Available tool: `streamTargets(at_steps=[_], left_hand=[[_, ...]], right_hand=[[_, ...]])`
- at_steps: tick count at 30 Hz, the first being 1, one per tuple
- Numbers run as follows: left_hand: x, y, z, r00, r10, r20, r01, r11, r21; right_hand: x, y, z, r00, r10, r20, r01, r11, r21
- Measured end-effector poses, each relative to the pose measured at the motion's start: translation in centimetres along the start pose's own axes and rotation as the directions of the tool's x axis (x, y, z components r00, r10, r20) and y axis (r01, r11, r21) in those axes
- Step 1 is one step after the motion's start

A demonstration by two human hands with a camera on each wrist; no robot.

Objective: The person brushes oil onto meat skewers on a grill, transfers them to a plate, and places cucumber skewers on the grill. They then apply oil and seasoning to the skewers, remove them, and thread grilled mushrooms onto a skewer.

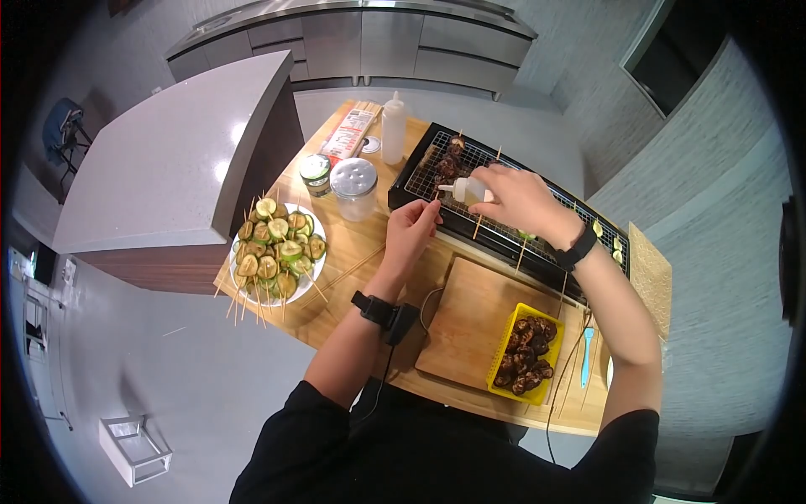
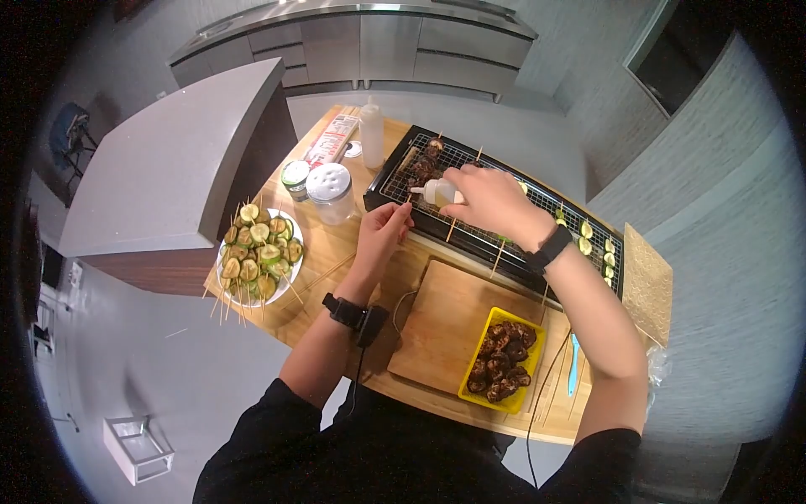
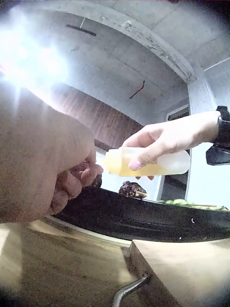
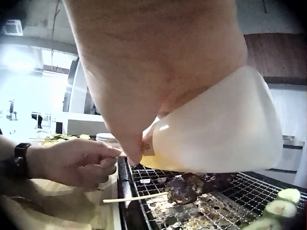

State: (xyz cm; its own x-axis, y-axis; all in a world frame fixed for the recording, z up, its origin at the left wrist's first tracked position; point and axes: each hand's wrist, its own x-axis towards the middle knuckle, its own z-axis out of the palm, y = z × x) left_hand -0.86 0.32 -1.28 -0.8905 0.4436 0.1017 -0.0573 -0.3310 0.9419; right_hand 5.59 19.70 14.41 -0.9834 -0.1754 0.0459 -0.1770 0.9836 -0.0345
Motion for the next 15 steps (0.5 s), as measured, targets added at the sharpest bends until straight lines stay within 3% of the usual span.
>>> streamTargets(at_steps=[2,8,11,14,15], left_hand=[[-0.1,0.2,0.0,1.000,-0.002,0.001,0.002,1.000,-0.002],[0.1,-0.1,-0.3,1.000,0.000,-0.002,0.001,0.998,0.059],[0.0,-0.3,-0.2,1.000,-0.004,-0.005,0.004,0.999,0.049],[0.0,-0.2,-0.1,1.000,-0.016,-0.001,0.016,0.999,0.043],[0.0,-0.2,-0.1,1.000,-0.018,0.000,0.018,0.999,0.043]], right_hand=[[0.3,0.3,0.3,0.999,0.038,-0.035,-0.040,0.998,-0.052],[-0.1,0.6,-0.8,0.998,0.041,-0.043,-0.040,0.999,0.028],[-0.5,0.9,-1.5,1.000,0.017,-0.024,-0.014,0.994,0.105],[-0.5,0.7,-2.4,0.993,-0.049,0.106,0.044,0.998,0.053],[-0.5,0.8,-2.4,0.995,-0.043,0.089,0.038,0.998,0.050]])
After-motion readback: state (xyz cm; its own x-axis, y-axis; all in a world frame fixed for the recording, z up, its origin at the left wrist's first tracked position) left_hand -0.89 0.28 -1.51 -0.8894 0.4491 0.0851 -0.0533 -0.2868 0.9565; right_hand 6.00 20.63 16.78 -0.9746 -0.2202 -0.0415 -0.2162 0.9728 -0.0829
